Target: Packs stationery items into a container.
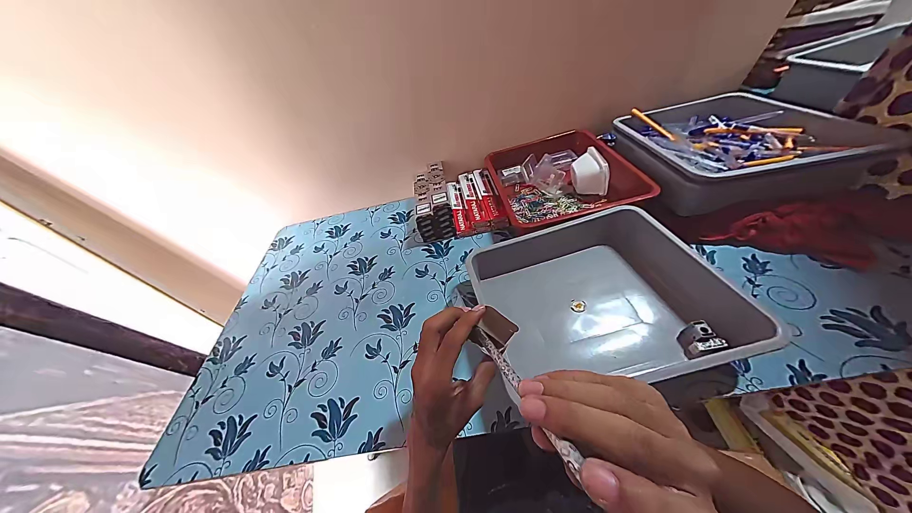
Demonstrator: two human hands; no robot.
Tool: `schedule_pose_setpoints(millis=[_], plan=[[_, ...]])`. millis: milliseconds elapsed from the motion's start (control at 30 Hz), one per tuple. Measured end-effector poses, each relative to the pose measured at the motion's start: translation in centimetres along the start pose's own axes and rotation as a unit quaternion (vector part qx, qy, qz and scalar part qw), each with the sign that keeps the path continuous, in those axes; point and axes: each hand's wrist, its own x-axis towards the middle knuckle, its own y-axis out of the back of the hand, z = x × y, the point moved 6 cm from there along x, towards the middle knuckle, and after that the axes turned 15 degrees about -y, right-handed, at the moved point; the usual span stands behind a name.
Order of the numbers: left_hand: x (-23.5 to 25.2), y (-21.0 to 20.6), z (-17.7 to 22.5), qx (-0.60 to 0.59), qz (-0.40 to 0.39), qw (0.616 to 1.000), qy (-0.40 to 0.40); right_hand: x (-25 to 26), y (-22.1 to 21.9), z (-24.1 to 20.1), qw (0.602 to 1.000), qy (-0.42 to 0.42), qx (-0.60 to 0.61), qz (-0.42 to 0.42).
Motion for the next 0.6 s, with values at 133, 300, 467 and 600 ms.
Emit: schedule_pose_setpoints(millis=[133,300,467,600], plan=[[0.1,-0.3,0.1,-0.006,-0.002,1.0,0.013,-0.3,-0.9,1.2,0.999,0.001,-0.045,0.005],[0.2,-0.2,0.2,0.009,0.007,1.0,0.001,0.3,-1.6,2.6,0.995,0.0,-0.098,0.014],[-0.1,0.1,-0.4,-0.008,0.02,1.0,0.018,-0.7,-1.0,4.2,0.986,-0.072,-0.144,0.036],[-0.5,0.2,-0.8,-0.019,0.023,0.999,0.027,-1.6,2.5,4.0,0.98,-0.147,-0.129,0.029]])
